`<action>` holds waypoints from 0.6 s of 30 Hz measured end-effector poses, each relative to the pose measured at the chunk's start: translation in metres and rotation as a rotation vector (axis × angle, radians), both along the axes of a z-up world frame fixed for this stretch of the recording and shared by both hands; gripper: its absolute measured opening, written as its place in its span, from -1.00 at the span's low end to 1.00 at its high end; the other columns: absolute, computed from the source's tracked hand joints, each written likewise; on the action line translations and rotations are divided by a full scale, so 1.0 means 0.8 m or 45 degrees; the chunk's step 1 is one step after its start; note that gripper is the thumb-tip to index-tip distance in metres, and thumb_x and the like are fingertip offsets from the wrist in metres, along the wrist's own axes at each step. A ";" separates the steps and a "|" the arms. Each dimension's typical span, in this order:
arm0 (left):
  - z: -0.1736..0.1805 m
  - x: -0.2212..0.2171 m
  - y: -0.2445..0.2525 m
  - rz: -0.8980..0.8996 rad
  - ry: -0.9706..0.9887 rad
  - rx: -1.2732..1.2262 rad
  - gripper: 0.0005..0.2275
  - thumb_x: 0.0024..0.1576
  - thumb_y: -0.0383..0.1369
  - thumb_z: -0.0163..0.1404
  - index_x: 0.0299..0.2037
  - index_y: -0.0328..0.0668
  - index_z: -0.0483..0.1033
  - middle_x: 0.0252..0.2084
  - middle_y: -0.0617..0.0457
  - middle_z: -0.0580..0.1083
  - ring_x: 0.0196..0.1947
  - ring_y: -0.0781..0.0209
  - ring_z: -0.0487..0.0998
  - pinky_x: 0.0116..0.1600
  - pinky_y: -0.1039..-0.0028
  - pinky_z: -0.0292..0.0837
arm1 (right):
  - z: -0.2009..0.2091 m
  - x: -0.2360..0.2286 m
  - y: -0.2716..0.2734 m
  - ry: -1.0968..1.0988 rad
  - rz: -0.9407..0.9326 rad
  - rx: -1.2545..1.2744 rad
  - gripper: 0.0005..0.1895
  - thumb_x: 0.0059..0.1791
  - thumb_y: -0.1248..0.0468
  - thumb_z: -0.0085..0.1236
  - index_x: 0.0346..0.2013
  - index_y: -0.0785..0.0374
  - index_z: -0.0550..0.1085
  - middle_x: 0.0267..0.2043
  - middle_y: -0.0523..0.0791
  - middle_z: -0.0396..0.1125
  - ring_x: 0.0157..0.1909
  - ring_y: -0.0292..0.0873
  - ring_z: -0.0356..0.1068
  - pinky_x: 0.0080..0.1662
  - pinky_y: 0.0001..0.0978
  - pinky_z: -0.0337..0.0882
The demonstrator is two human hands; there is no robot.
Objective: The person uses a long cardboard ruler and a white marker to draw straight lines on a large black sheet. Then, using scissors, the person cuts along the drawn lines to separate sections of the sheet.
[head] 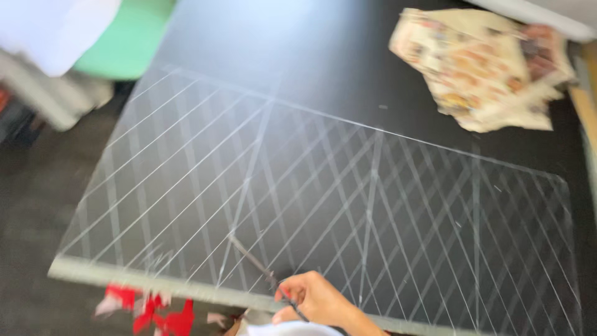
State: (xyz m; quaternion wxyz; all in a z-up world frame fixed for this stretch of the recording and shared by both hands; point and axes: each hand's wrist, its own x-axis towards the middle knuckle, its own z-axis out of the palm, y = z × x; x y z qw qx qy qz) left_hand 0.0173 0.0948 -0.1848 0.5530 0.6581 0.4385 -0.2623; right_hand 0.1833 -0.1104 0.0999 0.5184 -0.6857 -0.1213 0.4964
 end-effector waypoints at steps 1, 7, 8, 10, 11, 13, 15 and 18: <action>0.003 0.022 0.002 -0.088 -0.035 -0.011 -0.54 0.11 -0.03 0.08 -0.01 -0.29 0.63 -0.09 -0.22 0.64 0.00 -0.07 0.65 0.12 0.28 0.49 | -0.004 -0.013 -0.007 0.012 -0.061 0.032 -0.58 -0.22 0.18 0.56 -0.23 0.31 0.55 -0.55 -0.32 0.19 -0.48 -0.45 0.15 -0.41 -0.50 0.10; 0.018 0.094 0.008 -0.490 -0.189 -0.100 -0.56 0.12 -0.06 0.07 0.03 -0.25 0.61 -0.05 -0.19 0.62 0.02 -0.07 0.62 0.13 0.27 0.46 | -0.040 -0.095 -0.041 0.046 -0.347 0.091 -0.75 -0.11 0.33 0.37 -0.17 0.33 0.58 -0.51 -0.35 0.20 -0.43 -0.49 0.15 -0.35 -0.54 0.09; 0.020 0.107 0.016 -0.531 -0.219 -0.093 -0.56 0.12 -0.06 0.07 0.03 -0.24 0.61 -0.05 -0.19 0.62 0.03 -0.07 0.62 0.14 0.27 0.46 | -0.048 -0.104 -0.044 0.043 -0.370 0.083 -0.79 -0.09 0.37 0.30 -0.16 0.33 0.59 -0.53 -0.35 0.15 -0.44 -0.49 0.11 -0.37 -0.54 0.04; 0.023 0.106 0.030 -0.598 -0.250 -0.097 -0.57 0.12 -0.07 0.06 0.05 -0.22 0.60 -0.04 -0.18 0.61 0.03 -0.07 0.61 0.14 0.27 0.45 | -0.069 -0.125 -0.051 0.149 -0.463 0.141 -0.81 -0.10 0.42 0.21 -0.18 0.31 0.57 -0.56 -0.36 0.07 -0.49 -0.50 0.04 -0.41 -0.56 -0.04; 0.027 0.086 0.037 -0.615 -0.237 -0.098 -0.57 0.12 -0.07 0.06 0.05 -0.22 0.60 -0.03 -0.17 0.61 0.04 -0.07 0.60 0.14 0.27 0.45 | -0.078 -0.146 -0.055 0.230 -0.504 0.166 -0.81 -0.10 0.45 0.17 -0.20 0.29 0.56 -0.58 -0.37 0.03 -0.51 -0.50 0.00 -0.43 -0.57 -0.08; 0.033 0.062 0.057 -0.657 -0.197 -0.091 -0.58 0.12 -0.08 0.06 0.06 -0.20 0.59 -0.02 -0.17 0.60 0.05 -0.07 0.59 0.15 0.26 0.44 | -0.097 -0.182 -0.059 0.265 -0.554 0.117 -0.84 -0.10 0.43 0.27 -0.24 0.29 0.51 -0.58 -0.37 0.09 -0.50 -0.51 0.04 -0.41 -0.56 -0.03; 0.038 0.055 0.080 -0.700 -0.155 -0.067 -0.58 0.13 -0.09 0.05 0.08 -0.19 0.58 -0.01 -0.16 0.60 0.05 -0.07 0.58 0.15 0.26 0.43 | -0.114 -0.211 -0.055 0.326 -0.660 0.108 -0.87 -0.08 0.42 0.28 -0.25 0.31 0.52 -0.56 -0.37 0.15 -0.48 -0.50 0.08 -0.39 -0.55 -0.01; 0.036 0.057 0.110 -0.711 -0.115 -0.027 -0.59 0.13 -0.10 0.05 0.09 -0.16 0.57 0.01 -0.15 0.59 0.07 -0.06 0.57 0.16 0.26 0.42 | -0.126 -0.228 -0.044 0.382 -0.759 0.124 -0.87 -0.03 0.37 0.19 -0.23 0.37 0.58 -0.52 -0.35 0.17 -0.46 -0.49 0.10 -0.38 -0.55 -0.02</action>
